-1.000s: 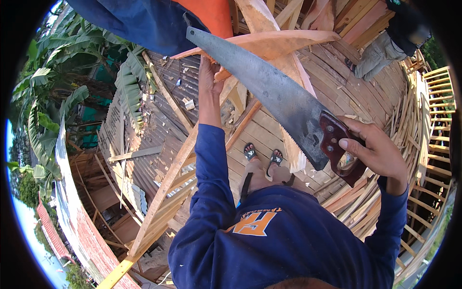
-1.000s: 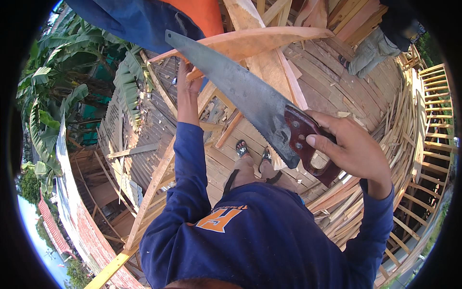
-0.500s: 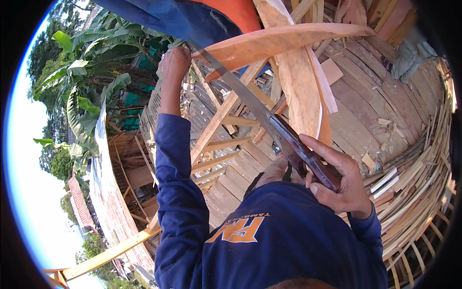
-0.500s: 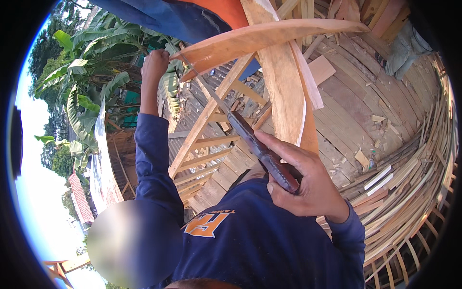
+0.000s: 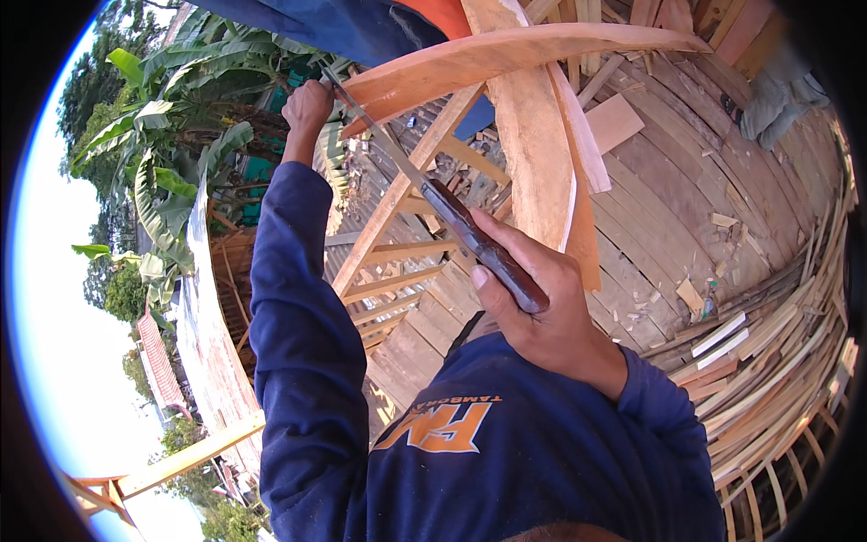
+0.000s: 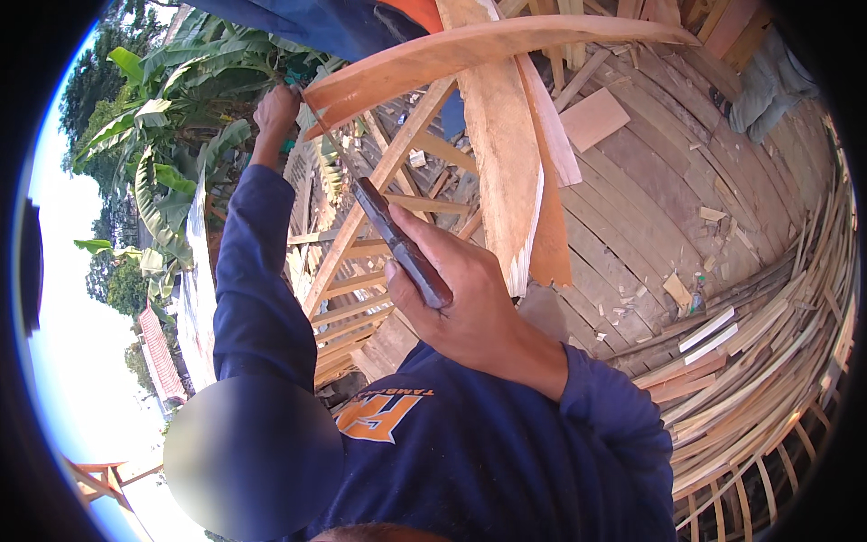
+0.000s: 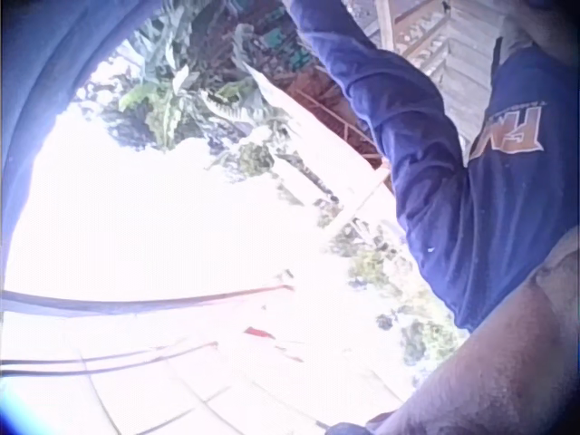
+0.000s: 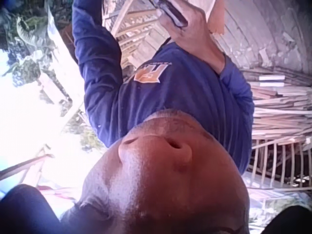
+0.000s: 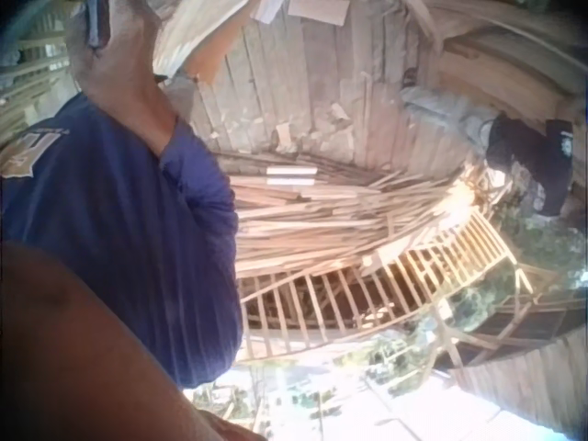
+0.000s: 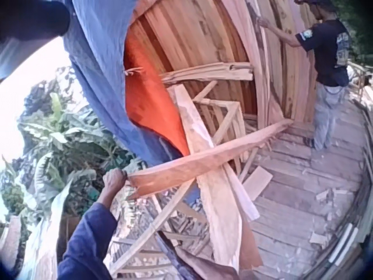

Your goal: The person cuts a wooden plank using a saw and fits it onto a curved wooden structure alongside existing planks. They then handle another plank and position it on the frame.

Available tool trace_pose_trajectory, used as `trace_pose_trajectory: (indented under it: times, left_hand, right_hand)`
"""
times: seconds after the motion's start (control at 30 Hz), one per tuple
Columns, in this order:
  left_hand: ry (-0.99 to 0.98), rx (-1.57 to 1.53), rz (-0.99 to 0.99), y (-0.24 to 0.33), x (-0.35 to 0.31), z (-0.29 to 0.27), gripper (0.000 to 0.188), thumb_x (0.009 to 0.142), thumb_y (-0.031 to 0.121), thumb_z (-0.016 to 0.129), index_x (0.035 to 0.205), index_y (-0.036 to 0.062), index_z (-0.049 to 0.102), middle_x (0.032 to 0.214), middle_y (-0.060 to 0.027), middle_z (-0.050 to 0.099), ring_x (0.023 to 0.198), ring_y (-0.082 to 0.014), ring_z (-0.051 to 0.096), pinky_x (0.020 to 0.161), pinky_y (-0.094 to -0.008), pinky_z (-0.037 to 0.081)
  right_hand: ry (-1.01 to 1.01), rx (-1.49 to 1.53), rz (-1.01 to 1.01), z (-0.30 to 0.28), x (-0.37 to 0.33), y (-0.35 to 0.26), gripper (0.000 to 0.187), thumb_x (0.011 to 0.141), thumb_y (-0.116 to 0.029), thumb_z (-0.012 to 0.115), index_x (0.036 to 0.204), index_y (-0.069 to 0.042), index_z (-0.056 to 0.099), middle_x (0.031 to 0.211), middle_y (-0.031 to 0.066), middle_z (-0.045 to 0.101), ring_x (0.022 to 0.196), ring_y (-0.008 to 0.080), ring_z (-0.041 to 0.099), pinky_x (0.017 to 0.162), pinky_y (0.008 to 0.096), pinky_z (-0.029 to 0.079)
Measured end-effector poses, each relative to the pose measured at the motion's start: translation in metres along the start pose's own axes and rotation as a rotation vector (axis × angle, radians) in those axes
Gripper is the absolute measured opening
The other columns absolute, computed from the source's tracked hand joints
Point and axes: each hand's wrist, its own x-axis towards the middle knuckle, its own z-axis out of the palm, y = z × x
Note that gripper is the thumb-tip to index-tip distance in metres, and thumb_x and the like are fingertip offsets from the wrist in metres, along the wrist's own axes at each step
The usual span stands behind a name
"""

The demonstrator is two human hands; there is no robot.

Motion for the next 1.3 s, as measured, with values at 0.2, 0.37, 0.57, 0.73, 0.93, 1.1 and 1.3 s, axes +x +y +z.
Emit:
trace_pose_trajectory:
  times: [0.2,0.37,0.57,0.73,0.93,1.1,1.3]
  left_hand:
    - [0.033,0.011,-0.056,0.004,0.002,0.002,0.042,0.085,0.041,0.049,0.091,0.0058,0.071,0.099,-0.0234,0.066,0.096,-0.0413,0.063,0.082,-0.0482,0.047]
    - [0.035,0.004,-0.079,0.003,0.001,0.002,0.042,0.085,0.041,0.049,0.092,0.0053,0.071,0.099,-0.0232,0.066,0.096,-0.0415,0.063,0.082,-0.0479,0.047]
    - [0.024,0.001,-0.024,0.004,-0.004,0.002,0.041,0.086,0.041,0.05,0.09,0.005,0.071,0.095,-0.0219,0.067,0.093,-0.0402,0.064,0.08,-0.0477,0.048]
    - [0.076,-0.028,0.006,0.0,-0.009,0.005,0.042,0.088,0.04,0.047,0.088,0.0047,0.07,0.093,-0.0222,0.067,0.091,-0.0411,0.064,0.079,-0.0491,0.048]
    - [0.081,-0.094,0.077,0.005,-0.01,-0.003,0.042,0.089,0.038,0.044,0.088,0.004,0.069,0.093,-0.0239,0.066,0.091,-0.0417,0.063,0.08,-0.0492,0.048]
    - [0.134,-0.13,0.153,-0.008,-0.021,0.01,0.043,0.092,0.035,0.045,0.082,-0.0009,0.067,0.087,-0.024,0.066,0.086,-0.0411,0.064,0.075,-0.0497,0.049]
    - [0.245,-0.203,0.241,-0.008,-0.021,0.021,0.036,0.088,0.028,0.049,0.075,-0.0001,0.067,0.078,-0.0238,0.065,0.075,-0.041,0.065,0.07,-0.0508,0.049]
  right_hand:
    - [0.046,0.041,-0.039,-0.002,0.001,-0.002,0.043,0.087,-0.01,0.06,0.124,0.008,0.05,0.083,0.0129,0.061,0.067,0.0129,0.057,0.062,0.0266,0.047]
    - [0.04,0.096,0.0,0.002,0.027,0.001,0.04,0.091,-0.016,0.059,0.124,0.005,0.052,0.084,0.006,0.061,0.07,0.0044,0.05,0.061,0.0205,0.043]
    - [0.069,0.011,-0.038,0.008,0.024,0.002,0.039,0.092,-0.017,0.057,0.124,0.005,0.052,0.089,0.0084,0.062,0.074,0.0056,0.053,0.066,0.0209,0.044]
    - [0.054,-0.033,0.04,0.026,0.08,0.008,0.038,0.092,-0.019,0.056,0.122,0.005,0.054,0.08,0.0079,0.063,0.065,0.0071,0.056,0.058,0.0217,0.047]
    - [0.174,-0.136,-0.286,0.053,0.121,0.029,0.036,0.092,-0.019,0.054,0.119,0.005,0.057,0.068,0.0052,0.06,0.045,0.0054,0.05,0.037,0.0183,0.039]
    - [0.139,-0.002,0.037,0.044,0.078,-0.007,0.031,0.089,-0.011,0.055,0.112,0.01,0.058,0.07,0.0049,0.06,0.061,0.0063,0.052,0.057,0.023,0.044]
    - [0.112,-0.018,0.07,0.064,0.168,0.001,0.031,0.09,-0.02,0.055,0.108,0.005,0.063,0.056,0.0037,0.055,0.041,0.0079,0.051,0.038,0.0222,0.041]
